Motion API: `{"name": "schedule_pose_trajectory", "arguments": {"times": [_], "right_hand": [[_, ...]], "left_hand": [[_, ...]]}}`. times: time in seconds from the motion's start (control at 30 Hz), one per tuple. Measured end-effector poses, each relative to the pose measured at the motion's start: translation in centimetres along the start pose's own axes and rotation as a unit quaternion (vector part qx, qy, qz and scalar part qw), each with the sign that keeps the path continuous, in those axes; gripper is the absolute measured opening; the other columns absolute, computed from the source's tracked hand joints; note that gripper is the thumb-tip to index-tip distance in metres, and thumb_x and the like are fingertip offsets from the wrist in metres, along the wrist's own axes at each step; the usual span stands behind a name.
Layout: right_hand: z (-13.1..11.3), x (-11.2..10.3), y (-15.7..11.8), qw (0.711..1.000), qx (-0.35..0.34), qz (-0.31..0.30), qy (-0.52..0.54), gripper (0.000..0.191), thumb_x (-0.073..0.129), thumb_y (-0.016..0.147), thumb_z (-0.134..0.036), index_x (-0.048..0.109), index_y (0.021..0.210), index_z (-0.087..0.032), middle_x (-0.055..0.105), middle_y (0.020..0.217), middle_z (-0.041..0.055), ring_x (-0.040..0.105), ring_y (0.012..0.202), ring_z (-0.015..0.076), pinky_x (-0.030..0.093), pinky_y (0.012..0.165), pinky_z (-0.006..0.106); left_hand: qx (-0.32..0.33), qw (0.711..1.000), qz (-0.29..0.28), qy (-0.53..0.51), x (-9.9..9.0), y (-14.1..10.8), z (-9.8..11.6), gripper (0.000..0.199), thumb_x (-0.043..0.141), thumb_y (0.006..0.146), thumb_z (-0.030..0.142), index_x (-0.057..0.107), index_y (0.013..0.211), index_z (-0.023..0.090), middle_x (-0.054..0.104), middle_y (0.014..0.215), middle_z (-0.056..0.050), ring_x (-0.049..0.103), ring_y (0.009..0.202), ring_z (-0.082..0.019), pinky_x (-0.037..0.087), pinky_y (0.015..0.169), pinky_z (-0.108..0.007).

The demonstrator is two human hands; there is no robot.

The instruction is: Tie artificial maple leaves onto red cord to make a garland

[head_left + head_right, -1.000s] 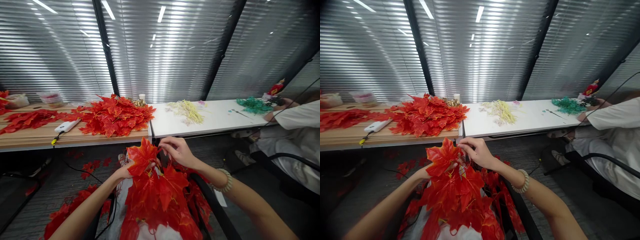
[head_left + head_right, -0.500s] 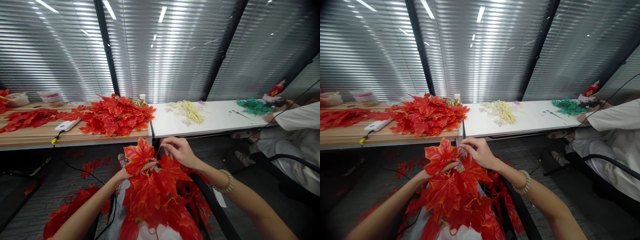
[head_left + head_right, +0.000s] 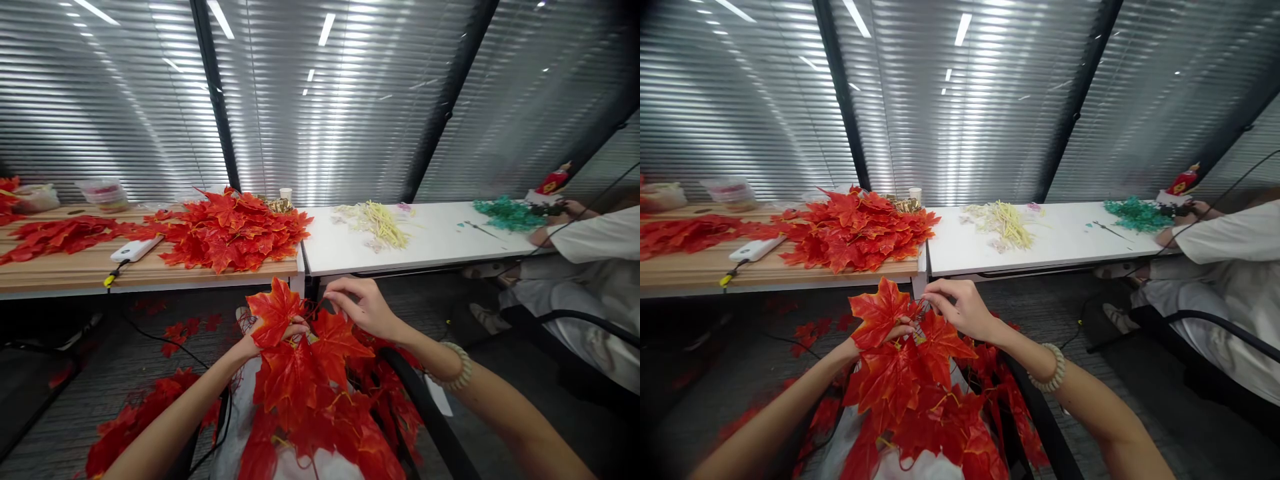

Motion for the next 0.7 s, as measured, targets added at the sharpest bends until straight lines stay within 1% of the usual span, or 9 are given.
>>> {"name": "schedule_pose_trajectory", "arguments": {"times": [0.1, 0.23, 0.33, 0.43, 0.47, 0.53, 0.6, 0.7], "right_hand": [[-0.4, -0.2, 0.0, 1.0, -0.007, 0.004, -0.029, 0.018, 0.048, 0.085, -0.024, 0.06, 0.076, -0.014, 0.056, 0.056, 0.0002, 0.049, 0.049, 0.0079, 0.04, 0.053, 0.019], [0.2, -0.3, -0.1, 1.0, 0.013, 0.005, -0.013, 0.019, 0.049, 0.085, -0.026, 0.06, 0.076, -0.014, 0.055, 0.054, -0.0003, 0.048, 0.048, 0.0074, 0.039, 0.051, 0.019], [0.8, -1.0, 0.1, 0.998, 0.044, 0.018, 0.029, 0.021, 0.049, 0.085, -0.029, 0.059, 0.076, -0.013, 0.053, 0.052, -0.0014, 0.046, 0.044, 0.0062, 0.038, 0.046, 0.018], [0.8, -2.7, 0.4, 0.993, 0.058, 0.07, 0.071, 0.02, 0.05, 0.084, -0.03, 0.056, 0.076, -0.014, 0.051, 0.052, -0.0027, 0.042, 0.041, 0.0047, 0.035, 0.041, 0.017], [0.7, -3.2, 0.5, 0.993, 0.057, 0.078, 0.074, 0.019, 0.051, 0.084, -0.03, 0.056, 0.076, -0.014, 0.051, 0.052, -0.0028, 0.042, 0.04, 0.0045, 0.035, 0.04, 0.017], [0.4, -3.6, 0.6, 0.993, 0.054, 0.078, 0.068, 0.018, 0.052, 0.083, -0.03, 0.057, 0.075, -0.014, 0.051, 0.052, -0.0027, 0.042, 0.041, 0.0045, 0.035, 0.039, 0.017], [0.5, -3.6, 0.6, 0.994, 0.055, 0.066, 0.068, 0.018, 0.053, 0.082, -0.03, 0.058, 0.075, -0.014, 0.051, 0.052, -0.0026, 0.042, 0.04, 0.0043, 0.035, 0.038, 0.016], [1.0, -3.4, 0.2, 0.992, 0.062, 0.061, 0.09, 0.018, 0.053, 0.082, -0.03, 0.059, 0.077, -0.014, 0.051, 0.051, -0.0029, 0.043, 0.04, 0.0041, 0.036, 0.038, 0.016]], "left_hand": [[-0.012, 1.0, 0.0, -0.015, 0.1, 0.0, 0.0, 0.025, 0.054, 0.072, 0.038, 0.062, 0.079, 0.015, 0.063, 0.082, -0.005, 0.055, 0.08, -0.018, 0.042, 0.072, -0.022], [-0.014, 0.999, 0.041, -0.027, -0.3, 0.2, -0.4, 0.026, 0.059, 0.067, 0.038, 0.062, 0.076, 0.014, 0.062, 0.081, -0.006, 0.053, 0.079, -0.019, 0.042, 0.073, -0.024], [-0.006, 0.997, 0.021, -0.068, 0.5, 0.2, -1.8, 0.027, 0.059, 0.068, 0.038, 0.063, 0.075, 0.013, 0.062, 0.079, -0.005, 0.054, 0.076, -0.018, 0.043, 0.073, -0.025], [0.0, 0.993, -0.007, -0.116, 1.5, 0.1, -3.3, 0.027, 0.058, 0.071, 0.038, 0.065, 0.076, 0.013, 0.063, 0.077, -0.006, 0.054, 0.072, -0.017, 0.044, 0.07, -0.026], [-0.001, 0.992, -0.013, -0.126, 1.8, 0.1, -3.6, 0.026, 0.058, 0.072, 0.038, 0.065, 0.077, 0.013, 0.063, 0.077, -0.006, 0.054, 0.071, -0.017, 0.044, 0.069, -0.026], [-0.003, 0.991, -0.013, -0.137, 2.0, 0.1, -4.0, 0.025, 0.057, 0.073, 0.037, 0.066, 0.078, 0.014, 0.063, 0.077, -0.007, 0.054, 0.072, -0.018, 0.044, 0.07, -0.027], [-0.007, 0.99, -0.004, -0.144, 1.9, 0.2, -4.1, 0.025, 0.058, 0.072, 0.037, 0.067, 0.082, 0.015, 0.064, 0.08, -0.007, 0.055, 0.078, -0.021, 0.043, 0.077, -0.029], [-0.037, 0.986, 0.004, -0.162, 1.8, 0.3, -4.3, 0.029, 0.061, 0.069, 0.038, 0.067, 0.088, 0.016, 0.066, 0.087, -0.007, 0.056, 0.085, -0.023, 0.043, 0.08, -0.03]]}}
Point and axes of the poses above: each hand's wrist, its own y-axis towards the middle knuckle, its own x-axis out of the palm, z = x × y, the point moved 8 cm from there along y, towards the middle knuckle
